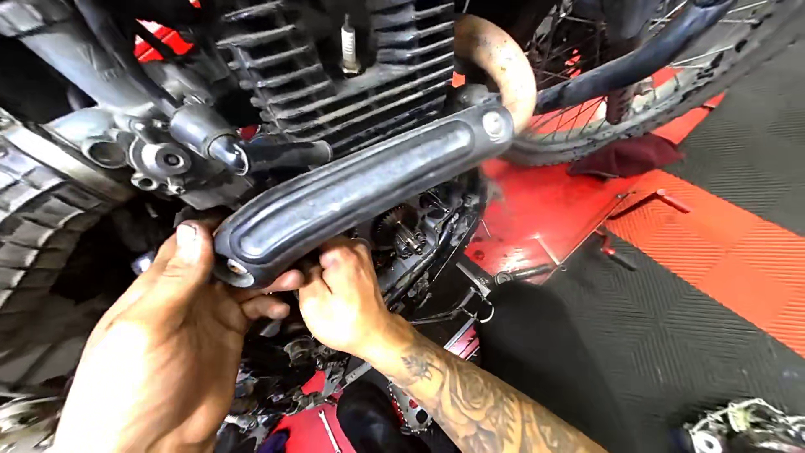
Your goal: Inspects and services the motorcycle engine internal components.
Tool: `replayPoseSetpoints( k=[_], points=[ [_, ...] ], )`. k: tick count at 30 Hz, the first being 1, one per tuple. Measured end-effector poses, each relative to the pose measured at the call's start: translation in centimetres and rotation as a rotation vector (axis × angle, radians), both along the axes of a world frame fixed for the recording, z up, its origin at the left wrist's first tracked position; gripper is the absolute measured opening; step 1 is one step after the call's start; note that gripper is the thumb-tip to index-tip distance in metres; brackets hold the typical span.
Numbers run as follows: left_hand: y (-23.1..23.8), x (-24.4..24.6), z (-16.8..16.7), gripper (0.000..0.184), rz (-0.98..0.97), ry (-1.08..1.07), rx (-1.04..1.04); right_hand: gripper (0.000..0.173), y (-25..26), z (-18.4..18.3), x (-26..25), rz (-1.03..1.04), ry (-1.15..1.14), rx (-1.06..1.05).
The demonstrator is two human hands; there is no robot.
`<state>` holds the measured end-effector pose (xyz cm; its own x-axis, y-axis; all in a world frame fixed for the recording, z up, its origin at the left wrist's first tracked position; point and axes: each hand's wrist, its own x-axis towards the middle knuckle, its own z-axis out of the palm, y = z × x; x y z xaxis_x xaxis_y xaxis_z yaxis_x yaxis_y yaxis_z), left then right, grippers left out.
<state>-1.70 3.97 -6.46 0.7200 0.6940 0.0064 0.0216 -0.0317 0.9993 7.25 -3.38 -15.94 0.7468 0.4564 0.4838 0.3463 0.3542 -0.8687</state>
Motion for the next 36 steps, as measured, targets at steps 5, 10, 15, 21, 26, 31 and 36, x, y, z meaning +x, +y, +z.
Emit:
replayPoseSetpoints(
  k=[5, 10, 15, 21, 26, 31, 36],
  points=[
    [0.6, -0.1, -0.2, 0.038, -0.012, 0.0, 0.014, 0.01, 1.4, -0.2, 0.4, 0.013, -0.042, -0.053],
    [0.2, -0.1, -0.2, 0.04, -0.001, -0.02, 0.014, 0.015, -0.1, 0.1, 0.1, 0.008, 0.009, 0.019],
    [0.5, -0.3, -0.1, 0.037, -0.019, 0.005, 0.037, 0.007, 1.3, -0.2, 0.4, 0.029, -0.053, -0.059],
    [0.4, -0.2, -0.1, 0.04, -0.015, -0.014, 0.018, 0.014, 1.5, -0.3, 0.4, -0.016, 0.013, 0.044],
    [0.5, -0.3, -0.1, 0.037, -0.017, -0.016, 0.007, 0.007, 1.5, -0.4, 0.4, 0.002, -0.086, -0.061],
    [0.3, -0.2, 0.1, 0.042, -0.045, -0.009, -0.029, 0.014, 1.5, -0.7, 0.2, -0.051, -0.06, 0.024],
    [-0.1, -0.1, 0.0, 0.038, 0.022, 0.0, 0.025, 0.009, 1.5, -0.4, 0.3, 0.014, -0.085, -0.06]
  ],
)
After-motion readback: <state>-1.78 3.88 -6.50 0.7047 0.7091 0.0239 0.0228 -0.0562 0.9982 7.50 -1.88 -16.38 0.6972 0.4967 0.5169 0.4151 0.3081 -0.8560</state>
